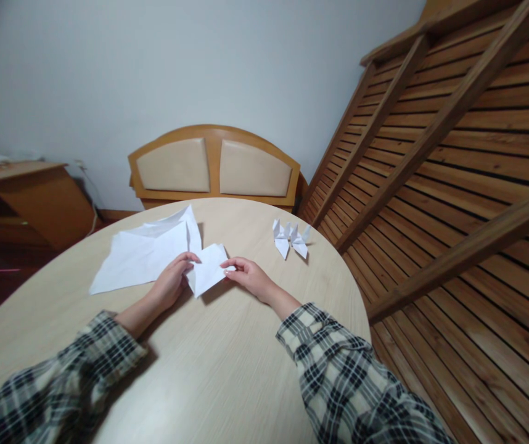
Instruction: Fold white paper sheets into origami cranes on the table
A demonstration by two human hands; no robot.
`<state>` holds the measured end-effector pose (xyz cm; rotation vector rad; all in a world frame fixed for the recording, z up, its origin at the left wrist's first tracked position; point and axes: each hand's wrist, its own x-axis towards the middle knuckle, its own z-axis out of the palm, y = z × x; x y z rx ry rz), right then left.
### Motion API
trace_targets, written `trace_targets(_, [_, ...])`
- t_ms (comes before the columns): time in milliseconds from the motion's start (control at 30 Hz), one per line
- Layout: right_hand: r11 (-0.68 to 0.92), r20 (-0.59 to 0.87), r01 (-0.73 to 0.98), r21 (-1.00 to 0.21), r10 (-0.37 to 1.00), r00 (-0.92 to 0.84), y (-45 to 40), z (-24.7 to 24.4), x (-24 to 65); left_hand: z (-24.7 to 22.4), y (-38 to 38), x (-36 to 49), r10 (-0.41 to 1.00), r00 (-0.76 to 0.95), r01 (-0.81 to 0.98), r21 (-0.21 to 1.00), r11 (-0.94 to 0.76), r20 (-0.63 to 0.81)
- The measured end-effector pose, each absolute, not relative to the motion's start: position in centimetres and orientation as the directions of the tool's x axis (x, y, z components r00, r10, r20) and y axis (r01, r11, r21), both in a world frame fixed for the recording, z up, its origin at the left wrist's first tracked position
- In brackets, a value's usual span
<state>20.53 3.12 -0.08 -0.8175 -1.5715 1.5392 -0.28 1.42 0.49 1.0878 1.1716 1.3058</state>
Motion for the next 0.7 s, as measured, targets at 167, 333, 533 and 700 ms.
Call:
trace_targets(167, [0.011,0.057,-0.095,-0.995,0.867,-0.495,2.80,0.23,20.28,0.73,1.44,-0.30,0.997,-0.071,-0.147,0.989,0.011,-0.021])
trace_targets(333, [-0.014,0.037,-0.104,-0.994,0.878,-0.477,2.91,0.01,20.10,0.90,1.44,-0.25,0.996,-0.080,-0.149,0.989,0.024,-0.036])
trace_targets(533, [0.006,0.048,-0.093,-0.996,0.886,-0.462,3.21,-0.29,20.17,1.06,1.35,-0.12,0.997,-0.068,-0.157,0.987,0.028,-0.039])
trace_targets(700, [0.062,0.079,-0.056,-0.997,0.902,-0.424,3.39,-0.42,20.19,1.07,1.29,-0.15,0.997,-0.054,-0.143,0.989,0.042,-0.050])
